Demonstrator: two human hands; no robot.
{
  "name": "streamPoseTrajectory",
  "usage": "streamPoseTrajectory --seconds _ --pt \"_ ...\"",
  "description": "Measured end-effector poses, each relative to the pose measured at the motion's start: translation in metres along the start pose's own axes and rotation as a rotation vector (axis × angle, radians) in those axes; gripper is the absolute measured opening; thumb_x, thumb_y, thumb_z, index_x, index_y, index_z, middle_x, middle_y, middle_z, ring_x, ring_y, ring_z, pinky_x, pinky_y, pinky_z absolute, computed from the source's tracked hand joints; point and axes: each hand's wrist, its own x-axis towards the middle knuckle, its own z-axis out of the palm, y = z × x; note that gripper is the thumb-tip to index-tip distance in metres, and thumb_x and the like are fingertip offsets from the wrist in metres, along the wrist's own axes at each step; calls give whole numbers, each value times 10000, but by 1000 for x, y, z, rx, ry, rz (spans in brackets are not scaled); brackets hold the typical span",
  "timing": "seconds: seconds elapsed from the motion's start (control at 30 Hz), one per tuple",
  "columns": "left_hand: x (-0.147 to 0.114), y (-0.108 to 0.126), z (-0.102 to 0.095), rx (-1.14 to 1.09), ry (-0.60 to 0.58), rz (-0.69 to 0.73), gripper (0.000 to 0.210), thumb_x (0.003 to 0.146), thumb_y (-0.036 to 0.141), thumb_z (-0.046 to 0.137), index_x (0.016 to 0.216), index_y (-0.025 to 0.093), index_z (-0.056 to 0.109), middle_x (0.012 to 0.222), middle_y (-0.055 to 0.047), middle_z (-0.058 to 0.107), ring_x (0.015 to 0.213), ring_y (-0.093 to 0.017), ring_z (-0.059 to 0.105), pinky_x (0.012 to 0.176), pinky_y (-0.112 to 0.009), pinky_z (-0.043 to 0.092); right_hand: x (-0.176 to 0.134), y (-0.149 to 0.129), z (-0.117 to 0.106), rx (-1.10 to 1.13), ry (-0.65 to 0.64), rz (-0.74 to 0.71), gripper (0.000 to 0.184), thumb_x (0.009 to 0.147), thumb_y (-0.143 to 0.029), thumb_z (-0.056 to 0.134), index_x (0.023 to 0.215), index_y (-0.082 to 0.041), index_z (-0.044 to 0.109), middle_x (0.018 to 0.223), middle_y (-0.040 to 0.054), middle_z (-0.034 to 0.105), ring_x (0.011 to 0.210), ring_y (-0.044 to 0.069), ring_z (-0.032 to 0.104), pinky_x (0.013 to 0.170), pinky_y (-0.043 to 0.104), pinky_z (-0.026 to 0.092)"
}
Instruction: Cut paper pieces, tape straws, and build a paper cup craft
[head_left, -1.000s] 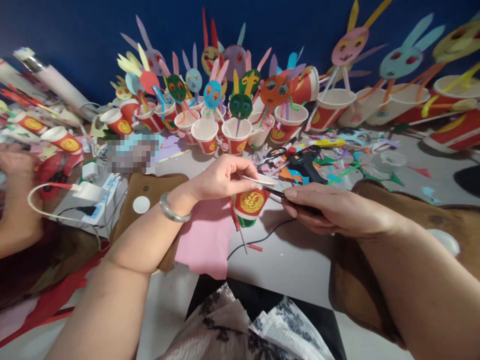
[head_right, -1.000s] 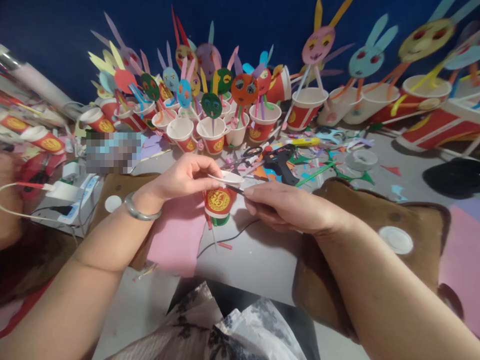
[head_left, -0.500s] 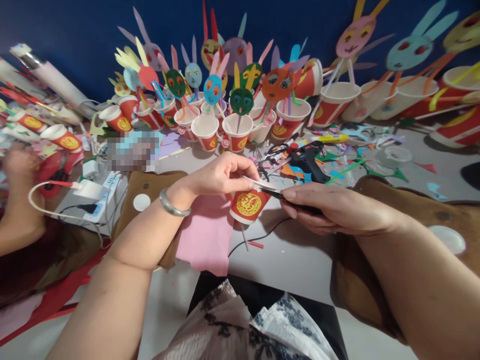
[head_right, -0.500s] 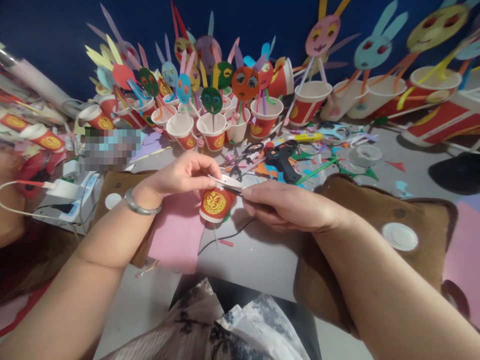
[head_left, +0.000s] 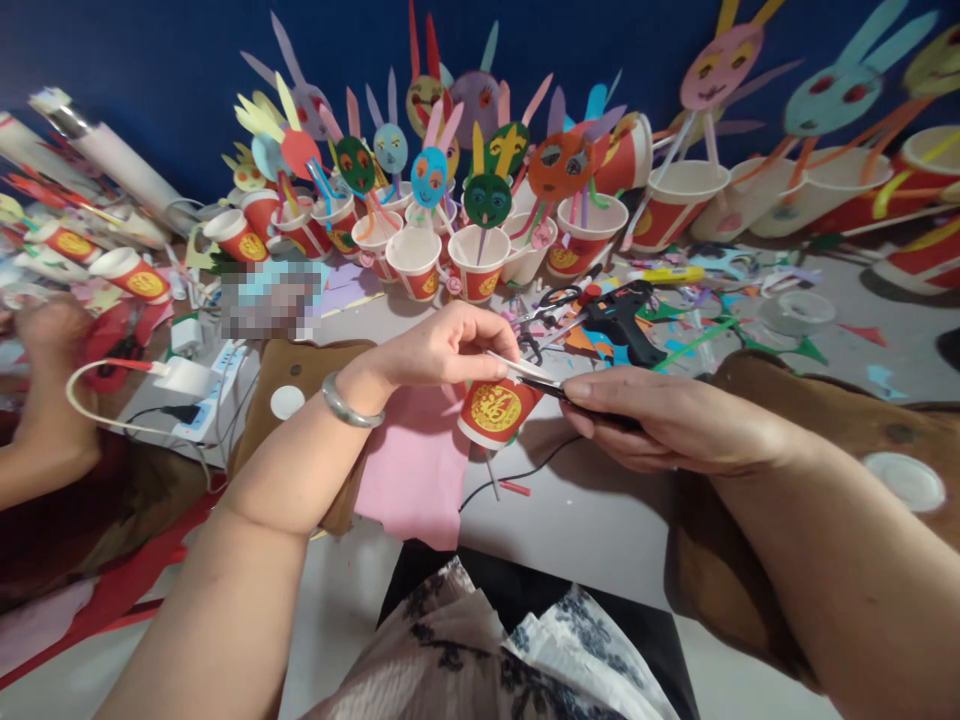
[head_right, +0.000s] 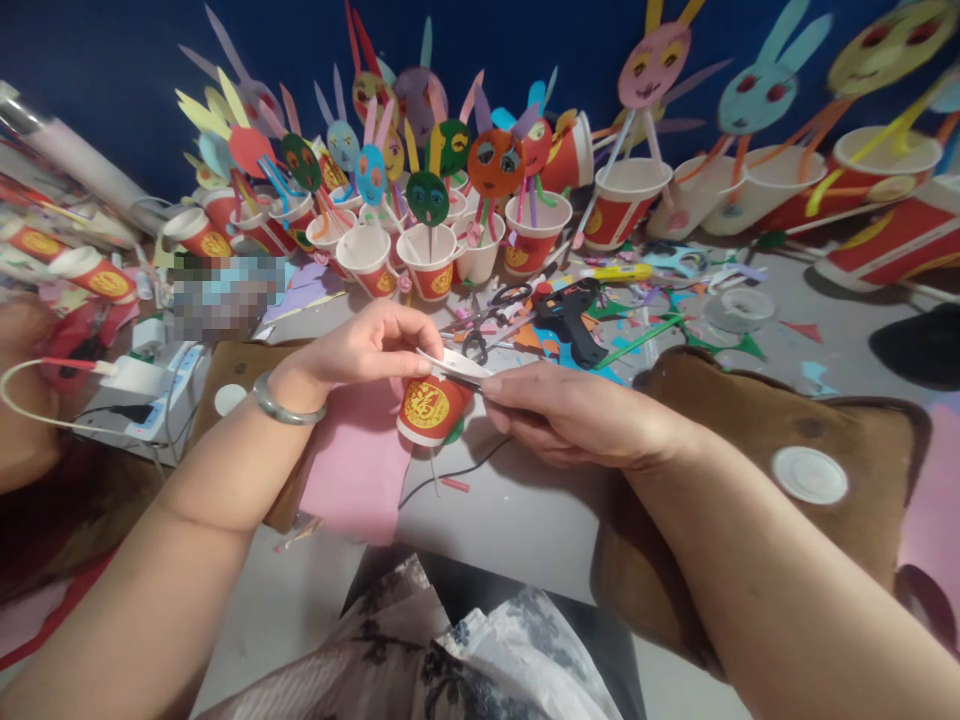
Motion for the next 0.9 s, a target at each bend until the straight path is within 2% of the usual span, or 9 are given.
streamPoseTrajectory --seconds 0.33,0.4,0.53,0.57,0.63,0.7,0.77,0.83,0.9 --pt "-1 -3 -2 -16 1 -4 86 770 184 727 828 122 711 801 -60 731 707 -111 651 627 -189 496 3 2 -4 9 -24 -24 390 972 -473 493 702 -192 508 395 -99 313 309 47 193 297 174 156" --pt "-1 -3 -1 -27 -3 2 96 775 195 728 832 120 706 797 -61 728 698 -109 647 620 -188 491 2 1 -8 3 -91 -36 405 973 -494 495 712 -186 524 401 -103 320 314 43 188 305 171 148" --pt "0 -5 0 -46 58 15 125 786 233 734 828 123 692 776 -48 702 676 -99 624 610 -189 480 -6 -3 -11 -91 -341 -41 431 906 -566 604 757 -162 582 434 -104 339 339 35 218 336 177 120" --pt "1 -6 0 -51 83 13 140 788 251 737 829 126 689 777 -44 695 671 -96 615 605 -189 476 -8 -3 -10 -100 -350 -58 441 882 -585 630 761 -163 584 450 -103 342 351 33 221 348 183 108" --pt "2 -9 1 -64 129 1 179 797 296 741 834 130 685 787 -44 684 664 -93 600 591 -192 467 -8 -3 -6 -45 -227 -167 453 843 -611 665 745 -183 553 478 -101 341 384 35 220 383 204 115" --pt "3 -11 2 -86 158 -4 213 807 333 741 828 130 679 776 -40 671 650 -88 583 580 -193 456 -4 -2 -2 75 32 -368 451 819 -579 709 707 -211 473 481 -103 329 412 45 227 422 231 158" --pt "3 -12 3 -112 186 -6 203 817 328 732 840 132 681 753 -28 656 631 -79 563 576 -194 444 4 1 0 119 285 -503 422 789 -494 764 737 -229 439 484 -113 310 417 52 222 434 246 162" --pt "4 -11 5 -132 211 -6 176 818 302 723 846 131 689 742 -17 646 618 -69 544 574 -193 433 12 4 -1 82 484 -545 371 767 -438 786 836 -244 477 506 -117 346 412 59 242 420 243 170" --pt "4 -10 7 -149 226 -4 158 802 280 724 834 128 697 726 -9 638 606 -64 530 568 -194 422 19 6 -2 -6 566 -543 377 763 -425 785 985 -243 540 538 -110 408 423 66 289 409 233 213"
